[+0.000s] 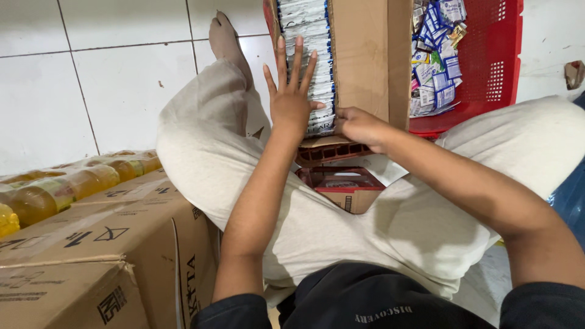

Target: The person sorts various shampoo and conditioner packets from a red plastic basket and organizes them into rows within a cardboard box while sitting on the floor.

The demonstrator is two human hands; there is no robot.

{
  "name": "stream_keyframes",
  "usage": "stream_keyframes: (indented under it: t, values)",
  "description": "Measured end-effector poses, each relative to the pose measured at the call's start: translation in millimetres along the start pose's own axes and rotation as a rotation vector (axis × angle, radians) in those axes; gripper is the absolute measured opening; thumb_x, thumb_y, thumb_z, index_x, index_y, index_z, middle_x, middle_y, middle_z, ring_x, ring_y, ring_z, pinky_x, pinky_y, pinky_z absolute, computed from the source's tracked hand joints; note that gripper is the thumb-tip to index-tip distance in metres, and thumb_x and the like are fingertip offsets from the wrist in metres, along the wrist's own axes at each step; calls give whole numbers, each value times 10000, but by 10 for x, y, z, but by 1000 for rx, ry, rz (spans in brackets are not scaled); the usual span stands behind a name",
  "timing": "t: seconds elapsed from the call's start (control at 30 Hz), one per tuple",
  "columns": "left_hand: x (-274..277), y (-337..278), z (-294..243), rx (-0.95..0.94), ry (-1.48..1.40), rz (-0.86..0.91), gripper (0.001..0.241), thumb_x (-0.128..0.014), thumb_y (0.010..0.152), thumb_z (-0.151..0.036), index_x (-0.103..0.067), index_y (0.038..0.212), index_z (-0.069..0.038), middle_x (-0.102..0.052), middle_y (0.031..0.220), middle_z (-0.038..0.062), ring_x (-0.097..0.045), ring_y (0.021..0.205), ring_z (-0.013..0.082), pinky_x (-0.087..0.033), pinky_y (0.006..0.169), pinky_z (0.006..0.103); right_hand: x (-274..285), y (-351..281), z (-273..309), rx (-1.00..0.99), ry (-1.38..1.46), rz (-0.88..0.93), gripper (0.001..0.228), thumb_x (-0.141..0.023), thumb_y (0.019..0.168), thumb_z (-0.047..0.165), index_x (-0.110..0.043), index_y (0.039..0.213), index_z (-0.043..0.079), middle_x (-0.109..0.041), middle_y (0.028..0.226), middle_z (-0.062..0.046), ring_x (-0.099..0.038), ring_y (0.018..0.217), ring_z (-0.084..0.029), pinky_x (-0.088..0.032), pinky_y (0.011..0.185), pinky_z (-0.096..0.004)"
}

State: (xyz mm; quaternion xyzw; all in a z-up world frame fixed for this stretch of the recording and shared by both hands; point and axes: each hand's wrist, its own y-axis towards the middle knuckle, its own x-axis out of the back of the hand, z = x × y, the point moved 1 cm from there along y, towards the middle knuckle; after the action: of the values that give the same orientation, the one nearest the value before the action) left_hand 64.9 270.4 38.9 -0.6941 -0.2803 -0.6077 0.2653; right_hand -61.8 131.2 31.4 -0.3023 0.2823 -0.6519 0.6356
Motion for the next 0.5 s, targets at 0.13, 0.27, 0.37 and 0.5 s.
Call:
stream_keyframes:
  t: [0.13,0.27,0.37,0.5]
  values:
    - [5,17,-11,48,15,80,1184,-687,747,-716,-121,1692,-282,57,1744,24,81,1607,290,-20,1296,619,170,168,-82,37,131,-126,560,-524,939,39,-411,1486,-4,-635,1264,-80,-587,1095,-162,-467,928,-257]
    - [-5,16,-87,113,125,-17,995,-551,935,-695,-174,1709,-196,13,1766,55,41,1630,255,-1,1307,579,140,301,-81,200,346,97,673,-498,896,-32,-354,1554,-16,-582,1461,-112,-569,1301,-157,-444,1066,-254]
    - [-10,24,-117,153,132,-37,856,-478,994,-624,-220,1699,-214,-37,1760,67,0,1623,264,-8,1301,533,280,353,-3,115,278,-231,537,-456,1033,-8,-461,1549,-156,-470,1495,-376,-436,1376,-603,-387,846,-436]
    - [-33,124,-171,115,132,-176,654,-412,1143,-473,-206,1699,-197,-69,1766,58,-24,1632,224,-28,1326,509,189,466,186,371,173,-201,646,-537,1042,172,-244,1589,-7,-362,1634,-190,-367,1497,-265,-308,1204,-333]
